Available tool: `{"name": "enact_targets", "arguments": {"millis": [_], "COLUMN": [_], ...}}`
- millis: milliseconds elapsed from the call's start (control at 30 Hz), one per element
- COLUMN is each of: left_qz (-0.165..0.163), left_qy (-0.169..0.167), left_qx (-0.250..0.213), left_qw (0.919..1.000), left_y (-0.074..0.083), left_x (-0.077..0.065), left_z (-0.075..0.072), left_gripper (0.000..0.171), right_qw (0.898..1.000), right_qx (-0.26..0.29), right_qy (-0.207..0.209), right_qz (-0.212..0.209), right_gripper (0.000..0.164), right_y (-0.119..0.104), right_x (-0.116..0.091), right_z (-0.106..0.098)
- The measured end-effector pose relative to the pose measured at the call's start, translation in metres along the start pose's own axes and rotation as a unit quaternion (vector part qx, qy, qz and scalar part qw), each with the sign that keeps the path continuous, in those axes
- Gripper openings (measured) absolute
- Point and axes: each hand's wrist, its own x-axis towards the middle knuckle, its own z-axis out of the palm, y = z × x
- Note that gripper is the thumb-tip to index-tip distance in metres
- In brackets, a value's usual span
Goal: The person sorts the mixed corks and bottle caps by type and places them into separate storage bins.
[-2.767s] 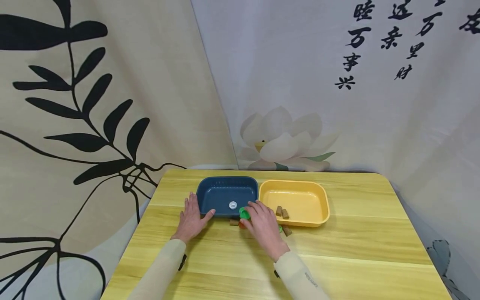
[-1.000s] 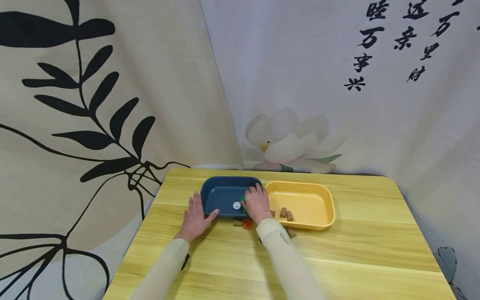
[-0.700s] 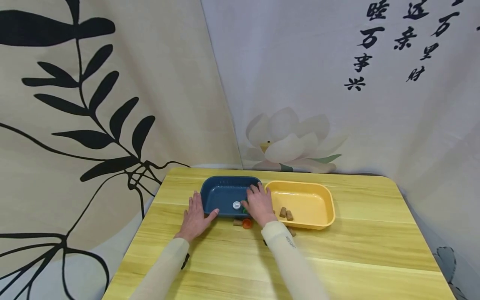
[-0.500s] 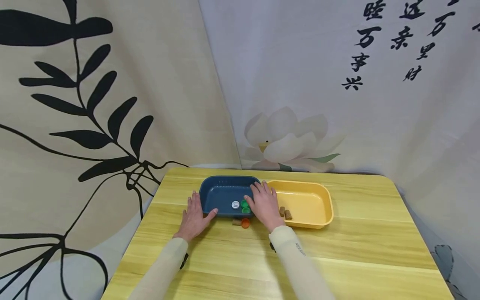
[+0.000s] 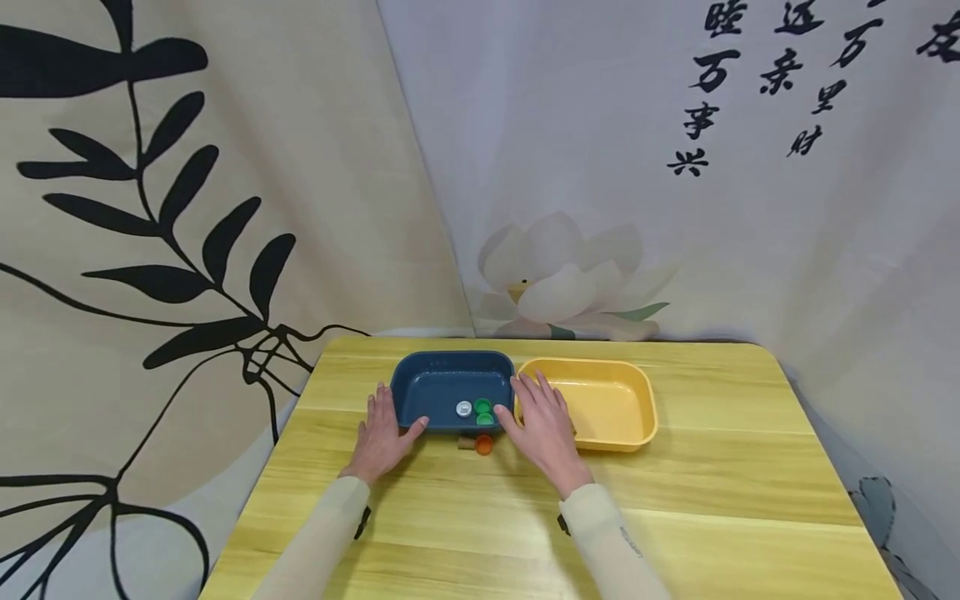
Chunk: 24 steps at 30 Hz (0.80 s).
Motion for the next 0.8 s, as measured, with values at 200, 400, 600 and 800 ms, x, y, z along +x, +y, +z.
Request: {"name": "enact_targets", "arguments": {"millis": [200,400,600,800], "left_qz": [0.002,0.007,0.006,0.004], "left_qy": [0.002,0.003,-0.001,-0.001], "left_qx": [-0.001,0.0,-0.002,-0.004], "left_qw": [1.0,1.0,1.0,1.0], "left_y": [0.0,-0.002,-0.001,-0.002], "left_x": [0.0,0.001,0.001,0.001], "left_z": [0.0,0.0,-0.001,0.001], "left_gripper": [0.114,0.114,0.115,0.115], "right_qw": [0.999,0.997,0.997,0.997], "right_qx": [0.039,0.059,0.067,0.065], "right_qy": [0.008,0.027,0.03,0.029], "right_qz": [0.02,0.032,0.039,0.04], "right_gripper": [0.063,0.057,0.054,0.056], "right_y": [0.004,0.019,0.027,0.033], "right_x": [-0.018,-0.039,-0.054,-0.066], "right_z": [-0.015,-0.025,-0.036,-0.044]}}
